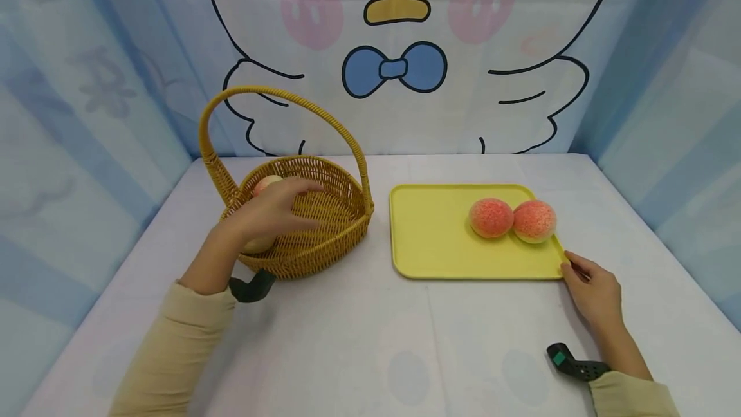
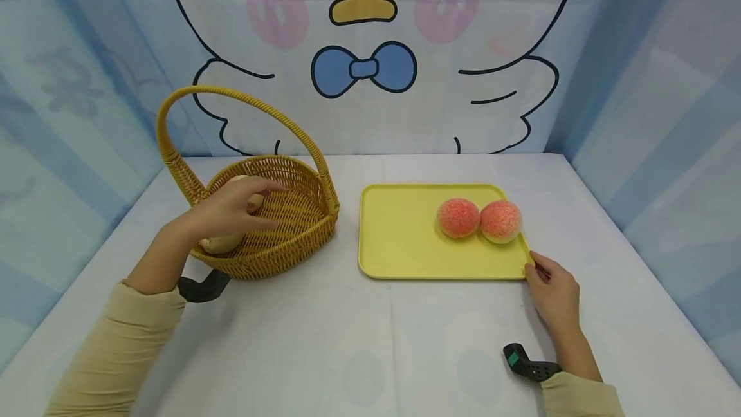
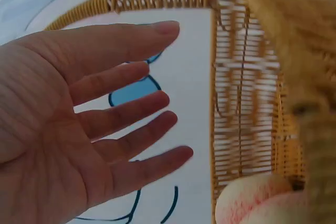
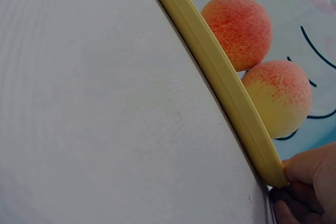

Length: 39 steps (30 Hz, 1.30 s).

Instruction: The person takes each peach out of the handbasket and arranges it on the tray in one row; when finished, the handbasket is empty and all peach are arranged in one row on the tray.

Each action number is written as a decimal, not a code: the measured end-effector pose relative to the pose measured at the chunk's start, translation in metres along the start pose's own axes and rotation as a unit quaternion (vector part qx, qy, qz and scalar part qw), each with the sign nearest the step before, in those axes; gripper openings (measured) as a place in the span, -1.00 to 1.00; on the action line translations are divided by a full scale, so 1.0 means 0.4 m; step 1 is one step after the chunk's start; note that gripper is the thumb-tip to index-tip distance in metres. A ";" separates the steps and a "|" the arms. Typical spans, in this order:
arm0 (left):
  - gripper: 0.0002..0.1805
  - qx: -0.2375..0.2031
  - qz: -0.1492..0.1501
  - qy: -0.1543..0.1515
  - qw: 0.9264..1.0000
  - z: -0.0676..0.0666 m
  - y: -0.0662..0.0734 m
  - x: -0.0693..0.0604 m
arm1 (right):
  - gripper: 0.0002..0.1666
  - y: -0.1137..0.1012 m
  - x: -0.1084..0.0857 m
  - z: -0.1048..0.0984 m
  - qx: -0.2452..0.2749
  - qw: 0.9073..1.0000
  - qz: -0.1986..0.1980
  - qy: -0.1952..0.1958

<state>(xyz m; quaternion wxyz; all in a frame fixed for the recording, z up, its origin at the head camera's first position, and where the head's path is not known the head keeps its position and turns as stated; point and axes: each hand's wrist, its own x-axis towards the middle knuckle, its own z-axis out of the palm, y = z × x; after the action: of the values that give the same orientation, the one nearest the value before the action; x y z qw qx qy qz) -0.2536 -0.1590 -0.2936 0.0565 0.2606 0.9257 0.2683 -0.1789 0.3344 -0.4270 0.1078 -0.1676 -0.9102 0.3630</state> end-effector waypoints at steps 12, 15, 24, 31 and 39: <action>-0.24 0.028 -0.091 -0.048 0.994 -0.038 -0.094 -0.023 | -0.47 0.002 0.000 0.001 -0.002 1.000 -0.002 -0.001; -0.29 0.022 -0.113 -0.057 0.992 -0.040 -0.104 -0.027 | -0.47 0.002 0.000 0.001 -0.002 1.000 -0.001 -0.001; -0.48 0.088 -0.126 -0.056 0.987 -0.030 -0.136 -0.028 | -0.47 0.003 0.001 0.002 -0.005 1.000 0.008 -0.002; -0.34 0.098 -0.177 -0.083 0.976 -0.028 -0.134 -0.023 | -0.47 0.002 0.000 0.002 -0.002 1.000 0.012 -0.005; -0.64 0.114 -0.229 -0.126 0.958 -0.045 -0.111 -0.008 | -0.46 0.000 0.001 0.001 0.001 1.000 0.022 -0.011</action>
<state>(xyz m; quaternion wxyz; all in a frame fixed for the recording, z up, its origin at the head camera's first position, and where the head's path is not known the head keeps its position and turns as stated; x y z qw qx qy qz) -0.2754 -0.2011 -0.3020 0.2029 0.0779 0.9703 0.1060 -0.1793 0.3344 -0.4271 0.0895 -0.1836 -0.9069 0.3685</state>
